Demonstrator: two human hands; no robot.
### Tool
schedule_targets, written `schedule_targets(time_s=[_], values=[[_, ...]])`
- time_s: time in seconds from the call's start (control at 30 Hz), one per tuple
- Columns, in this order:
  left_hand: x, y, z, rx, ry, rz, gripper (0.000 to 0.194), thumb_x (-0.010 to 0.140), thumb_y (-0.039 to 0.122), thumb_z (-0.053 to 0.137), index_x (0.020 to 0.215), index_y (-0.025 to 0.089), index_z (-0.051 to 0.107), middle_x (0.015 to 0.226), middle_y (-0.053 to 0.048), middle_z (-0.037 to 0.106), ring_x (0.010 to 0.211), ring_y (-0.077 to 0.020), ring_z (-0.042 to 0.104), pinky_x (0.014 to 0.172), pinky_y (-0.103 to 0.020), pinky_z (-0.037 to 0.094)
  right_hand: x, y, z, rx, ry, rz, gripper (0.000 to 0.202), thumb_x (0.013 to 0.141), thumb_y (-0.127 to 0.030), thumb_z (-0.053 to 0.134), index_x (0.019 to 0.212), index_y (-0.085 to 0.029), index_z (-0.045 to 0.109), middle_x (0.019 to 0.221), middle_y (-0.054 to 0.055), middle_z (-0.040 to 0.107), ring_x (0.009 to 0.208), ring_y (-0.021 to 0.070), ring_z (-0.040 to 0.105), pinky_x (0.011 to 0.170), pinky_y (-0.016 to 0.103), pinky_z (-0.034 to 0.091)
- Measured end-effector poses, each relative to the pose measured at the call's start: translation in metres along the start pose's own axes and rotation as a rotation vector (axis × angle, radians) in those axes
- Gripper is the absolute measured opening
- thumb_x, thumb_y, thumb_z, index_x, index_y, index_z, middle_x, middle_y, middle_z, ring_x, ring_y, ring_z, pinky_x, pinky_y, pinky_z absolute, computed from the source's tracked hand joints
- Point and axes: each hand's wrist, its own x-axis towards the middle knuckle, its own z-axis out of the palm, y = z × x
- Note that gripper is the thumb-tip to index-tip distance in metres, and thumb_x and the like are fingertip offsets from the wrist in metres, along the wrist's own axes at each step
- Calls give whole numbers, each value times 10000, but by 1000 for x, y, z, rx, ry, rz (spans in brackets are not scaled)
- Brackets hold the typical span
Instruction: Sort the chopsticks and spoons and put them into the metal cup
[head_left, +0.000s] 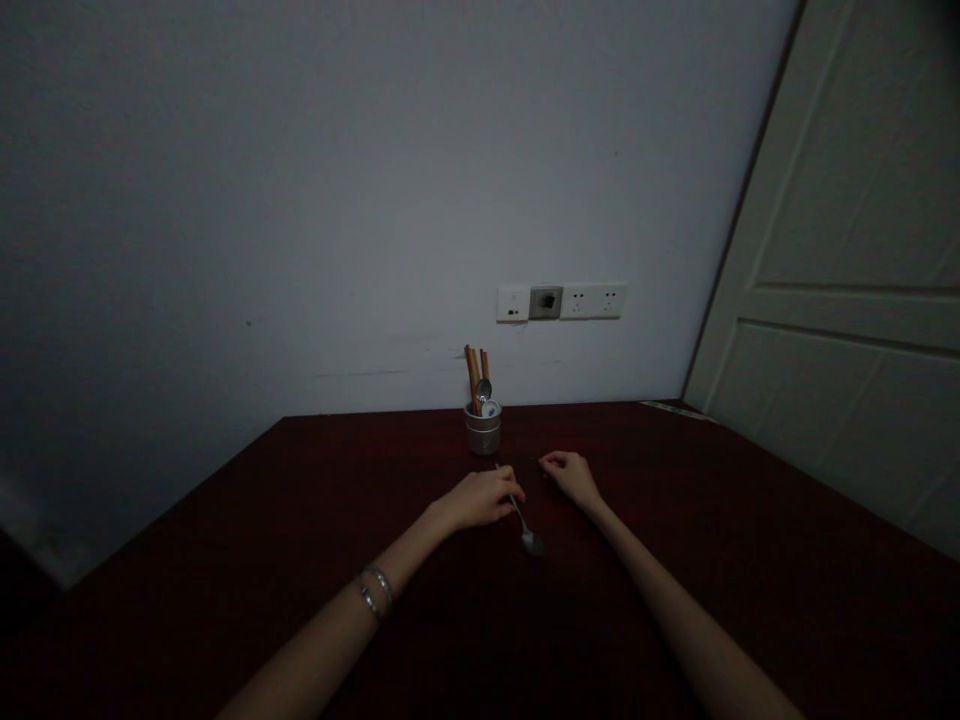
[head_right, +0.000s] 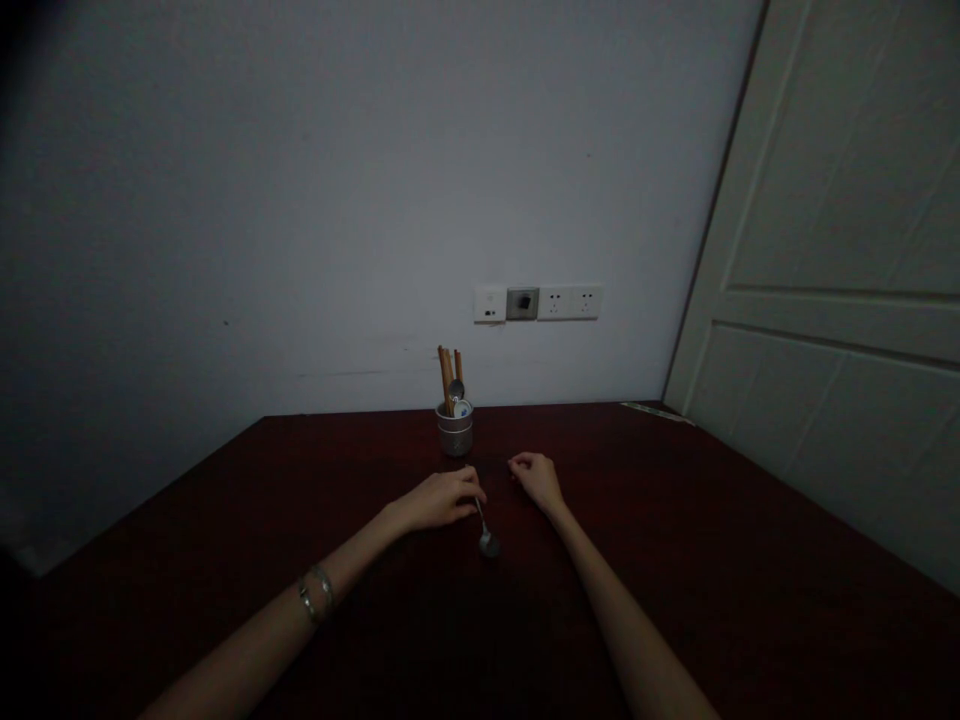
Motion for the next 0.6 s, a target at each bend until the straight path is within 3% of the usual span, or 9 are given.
schedule_targets(time_s=[0.2, 0.6], values=[[2, 10, -3, 303, -85, 124, 290, 834, 179, 450, 1084, 275, 562, 1019, -40, 539, 834, -152, 593, 591, -210, 440, -2, -2, -1, -69, 1, -41, 282, 697, -326, 484, 741, -133, 684, 580, 37, 621, 547, 148, 552, 517, 224, 365], [0, 11, 2, 414, -71, 197, 189, 844, 205, 468, 969, 240, 605, 936, -43, 557, 773, -135, 605, 549, -196, 424, -2, -2, -1, -131, 14, -55, 290, 697, -333, 484, 741, -142, 697, 605, 39, 632, 573, 153, 564, 538, 225, 376]])
